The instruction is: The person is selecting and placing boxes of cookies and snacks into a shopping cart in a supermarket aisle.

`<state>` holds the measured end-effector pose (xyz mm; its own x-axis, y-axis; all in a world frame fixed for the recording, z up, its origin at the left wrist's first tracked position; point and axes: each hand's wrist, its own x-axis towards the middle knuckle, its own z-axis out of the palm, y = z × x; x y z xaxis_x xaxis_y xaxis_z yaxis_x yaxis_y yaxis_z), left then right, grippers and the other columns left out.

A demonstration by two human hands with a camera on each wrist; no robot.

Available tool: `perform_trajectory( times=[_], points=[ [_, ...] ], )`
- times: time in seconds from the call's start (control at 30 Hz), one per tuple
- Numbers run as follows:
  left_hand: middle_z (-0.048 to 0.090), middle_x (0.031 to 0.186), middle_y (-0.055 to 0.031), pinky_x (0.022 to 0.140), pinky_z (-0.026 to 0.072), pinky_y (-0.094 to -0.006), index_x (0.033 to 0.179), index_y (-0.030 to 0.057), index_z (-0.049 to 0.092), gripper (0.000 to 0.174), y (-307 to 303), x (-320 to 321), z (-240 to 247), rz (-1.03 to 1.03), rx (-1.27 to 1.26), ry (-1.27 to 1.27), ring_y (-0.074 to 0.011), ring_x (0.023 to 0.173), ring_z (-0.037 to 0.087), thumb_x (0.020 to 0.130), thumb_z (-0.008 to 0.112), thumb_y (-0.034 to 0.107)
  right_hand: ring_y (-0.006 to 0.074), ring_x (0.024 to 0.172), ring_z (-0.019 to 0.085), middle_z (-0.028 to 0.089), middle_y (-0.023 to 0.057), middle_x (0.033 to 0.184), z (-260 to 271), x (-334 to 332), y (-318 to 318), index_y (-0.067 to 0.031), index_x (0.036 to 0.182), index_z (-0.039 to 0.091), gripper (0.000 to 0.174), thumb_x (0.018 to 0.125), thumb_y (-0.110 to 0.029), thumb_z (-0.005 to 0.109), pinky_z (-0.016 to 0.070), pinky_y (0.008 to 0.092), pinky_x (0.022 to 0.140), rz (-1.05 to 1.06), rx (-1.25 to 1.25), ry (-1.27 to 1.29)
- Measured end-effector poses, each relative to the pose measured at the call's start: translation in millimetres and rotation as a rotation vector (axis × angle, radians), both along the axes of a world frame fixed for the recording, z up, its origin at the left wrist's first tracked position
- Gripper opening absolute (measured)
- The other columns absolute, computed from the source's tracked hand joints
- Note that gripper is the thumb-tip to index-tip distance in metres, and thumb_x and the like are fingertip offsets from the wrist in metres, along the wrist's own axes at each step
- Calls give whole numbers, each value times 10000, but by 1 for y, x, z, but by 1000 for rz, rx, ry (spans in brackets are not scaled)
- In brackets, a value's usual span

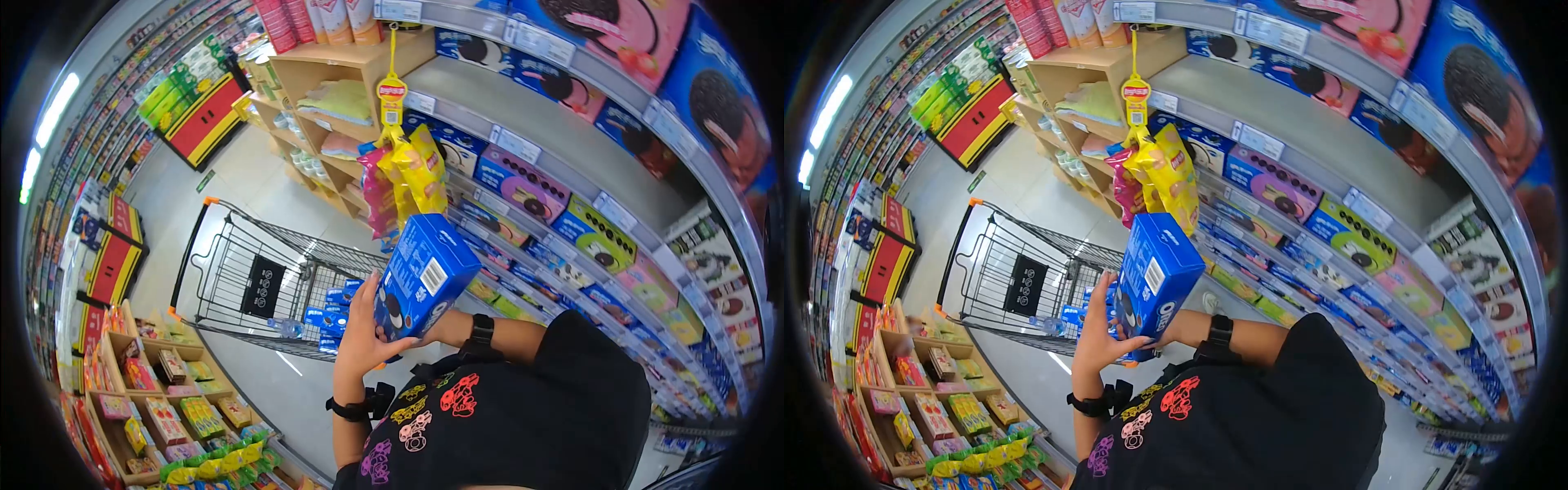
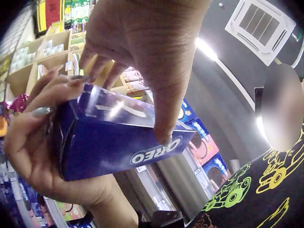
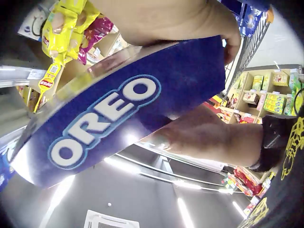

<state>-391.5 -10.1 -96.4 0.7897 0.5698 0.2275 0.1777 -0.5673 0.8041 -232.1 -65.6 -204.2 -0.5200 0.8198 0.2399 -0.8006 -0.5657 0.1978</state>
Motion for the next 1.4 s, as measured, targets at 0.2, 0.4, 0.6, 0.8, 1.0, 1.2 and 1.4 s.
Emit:
perform_trajectory(
  times=[0.2,0.4,0.6,0.8,1.0,1.2,1.4],
  points=[
    [324,1436,-214,1069,296,-435,1459,44,149,1265,-6,-1,10,-175,71,-205,-373,1319,323,501,872,445,278,1001,619,614,135,1151,13,11,-26,-76,1230,527,537,960,-479,298,497,436,892,-405,-212,-684],
    [539,1230,-166,985,394,-383,1337,3,384,1024,-12,0,-6,-131,-196,-246,-287,1129,518,514,898,330,248,1005,617,619,106,1144,83,25,-37,-84,1255,517,537,980,-471,267,476,389,922,-641,-411,-855],
    [575,1134,-106,873,482,-334,1195,-21,500,640,-12,13,-17,-40,-608,-650,-189,1002,574,658,827,98,283,1163,530,550,122,1274,98,23,-45,-82,1284,496,620,973,-525,193,394,446,1019,-793,-512,-913],
    [511,1224,-119,980,419,-385,1300,21,396,747,-7,13,-26,-10,-641,-612,-229,1126,517,675,802,75,258,1137,558,567,101,1257,82,30,-41,-90,1292,480,579,981,-507,225,431,426,991,-791,-484,-926],
    [520,1244,-100,995,415,-425,1285,47,417,532,7,7,-45,192,-984,-946,-262,1181,496,809,645,118,199,1068,589,585,62,1197,76,19,-19,-109,1286,480,468,991,-434,319,469,366,930,-785,-373,-1291],
    [535,1220,-94,983,390,-512,1210,80,498,446,10,-43,-77,543,-1388,-1271,-288,1167,495,852,533,342,171,748,572,587,42,889,7,21,25,-73,1145,524,496,978,-484,303,493,356,684,-556,4,-1490],
    [505,1254,-114,992,376,-540,1247,88,455,460,-10,-104,-100,656,-1230,-1250,-307,1185,484,848,522,308,304,816,647,635,142,904,-137,-1,47,1,1169,491,697,851,-619,479,533,434,673,557,268,-2332]
  ],
)
